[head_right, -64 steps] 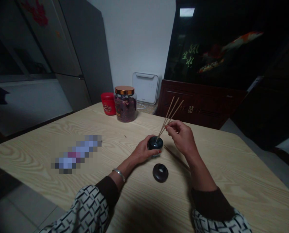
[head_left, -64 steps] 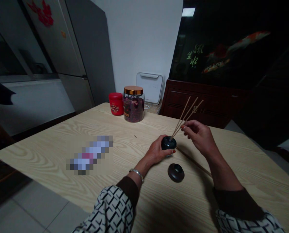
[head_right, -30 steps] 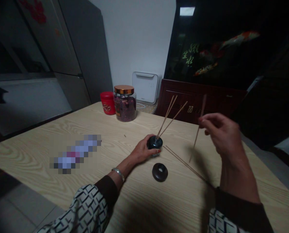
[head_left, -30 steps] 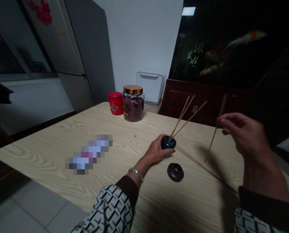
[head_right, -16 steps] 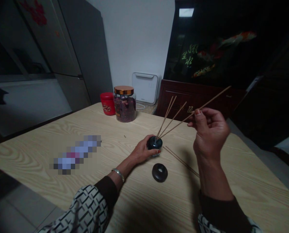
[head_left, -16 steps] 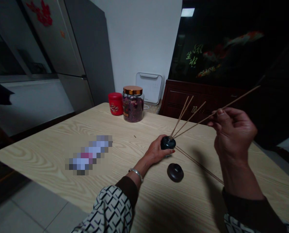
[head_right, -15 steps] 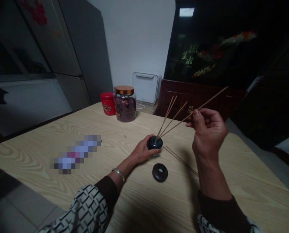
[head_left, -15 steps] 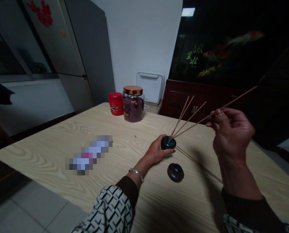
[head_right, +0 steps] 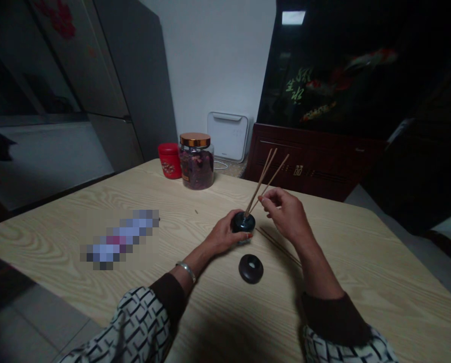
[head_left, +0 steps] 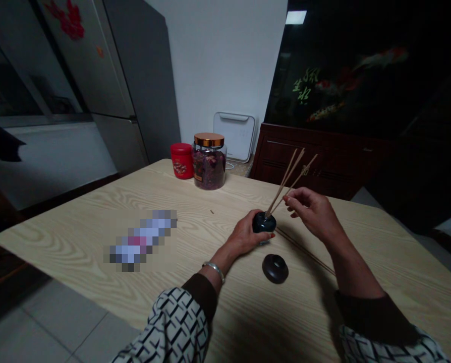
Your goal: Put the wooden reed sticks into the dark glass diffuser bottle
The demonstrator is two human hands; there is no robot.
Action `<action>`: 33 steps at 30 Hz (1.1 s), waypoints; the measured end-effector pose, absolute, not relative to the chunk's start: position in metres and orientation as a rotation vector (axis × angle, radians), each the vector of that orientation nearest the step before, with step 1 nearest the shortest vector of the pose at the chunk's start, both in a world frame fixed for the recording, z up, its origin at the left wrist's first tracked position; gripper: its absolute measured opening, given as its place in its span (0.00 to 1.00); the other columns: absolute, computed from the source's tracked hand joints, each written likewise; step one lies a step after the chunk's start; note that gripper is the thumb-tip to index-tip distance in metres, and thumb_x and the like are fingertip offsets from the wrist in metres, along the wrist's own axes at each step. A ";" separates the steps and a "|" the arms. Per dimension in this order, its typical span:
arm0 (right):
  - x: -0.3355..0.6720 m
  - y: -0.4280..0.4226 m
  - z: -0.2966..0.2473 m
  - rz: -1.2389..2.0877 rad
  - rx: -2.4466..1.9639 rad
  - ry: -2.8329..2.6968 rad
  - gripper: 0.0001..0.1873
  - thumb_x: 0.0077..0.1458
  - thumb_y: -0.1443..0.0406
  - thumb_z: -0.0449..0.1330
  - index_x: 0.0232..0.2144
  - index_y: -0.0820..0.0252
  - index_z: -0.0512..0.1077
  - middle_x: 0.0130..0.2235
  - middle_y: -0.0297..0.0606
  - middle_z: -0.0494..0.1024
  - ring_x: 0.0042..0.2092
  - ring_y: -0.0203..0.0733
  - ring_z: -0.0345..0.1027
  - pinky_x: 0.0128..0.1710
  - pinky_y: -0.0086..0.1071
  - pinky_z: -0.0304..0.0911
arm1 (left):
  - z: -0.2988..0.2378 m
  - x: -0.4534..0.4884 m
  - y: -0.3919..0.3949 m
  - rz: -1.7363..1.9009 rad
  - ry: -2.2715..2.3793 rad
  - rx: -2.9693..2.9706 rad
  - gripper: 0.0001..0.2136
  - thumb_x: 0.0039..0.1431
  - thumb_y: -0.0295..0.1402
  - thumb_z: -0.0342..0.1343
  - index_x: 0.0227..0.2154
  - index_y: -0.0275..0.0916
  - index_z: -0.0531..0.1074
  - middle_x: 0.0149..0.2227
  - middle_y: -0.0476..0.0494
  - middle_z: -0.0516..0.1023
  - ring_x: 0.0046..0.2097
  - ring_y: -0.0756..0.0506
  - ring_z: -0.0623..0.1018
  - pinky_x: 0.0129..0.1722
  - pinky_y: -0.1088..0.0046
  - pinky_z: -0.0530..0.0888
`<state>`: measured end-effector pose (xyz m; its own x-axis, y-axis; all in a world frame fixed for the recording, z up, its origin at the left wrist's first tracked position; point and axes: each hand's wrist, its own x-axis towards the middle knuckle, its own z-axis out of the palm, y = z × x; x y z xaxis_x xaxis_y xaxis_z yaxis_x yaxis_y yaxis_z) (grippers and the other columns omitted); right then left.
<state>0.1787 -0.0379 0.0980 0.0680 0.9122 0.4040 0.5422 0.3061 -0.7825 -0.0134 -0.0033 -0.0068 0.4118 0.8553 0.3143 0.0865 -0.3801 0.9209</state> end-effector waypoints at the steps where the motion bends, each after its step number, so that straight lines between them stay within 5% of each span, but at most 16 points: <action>1: 0.189 -0.038 0.096 0.489 -1.451 -1.701 0.14 0.56 0.54 0.61 0.31 0.59 0.72 0.29 0.35 0.75 0.29 0.37 0.69 0.26 0.30 0.67 | -0.007 -0.013 -0.003 1.065 0.813 1.761 0.32 0.46 0.41 0.70 0.54 0.40 0.67 0.48 0.40 0.76 0.50 0.40 0.75 0.54 0.61 0.71; 6: 0.230 -0.034 0.075 0.464 -2.017 -2.215 0.05 0.49 0.62 0.64 0.28 0.58 0.76 0.31 0.38 0.78 0.32 0.40 0.70 0.30 0.31 0.60 | -0.007 -0.013 -0.003 1.063 0.818 1.771 0.32 0.46 0.41 0.70 0.54 0.40 0.68 0.48 0.41 0.77 0.50 0.40 0.75 0.54 0.61 0.71; 10: 0.231 -0.030 0.053 0.494 -2.301 -2.265 0.08 0.42 0.65 0.66 0.30 0.56 0.78 0.36 0.40 0.80 0.36 0.44 0.71 0.30 0.31 0.56 | -0.008 -0.013 -0.002 1.055 0.825 1.774 0.32 0.46 0.41 0.69 0.54 0.41 0.67 0.48 0.41 0.77 0.50 0.40 0.76 0.54 0.62 0.71; 33: 0.224 -0.026 0.047 0.604 -2.201 -2.319 0.07 0.47 0.71 0.60 0.30 0.59 0.76 0.36 0.40 0.79 0.36 0.40 0.70 0.32 0.30 0.57 | -0.007 -0.013 -0.003 1.058 0.814 1.764 0.33 0.46 0.40 0.70 0.54 0.39 0.67 0.49 0.41 0.77 0.50 0.41 0.75 0.54 0.63 0.70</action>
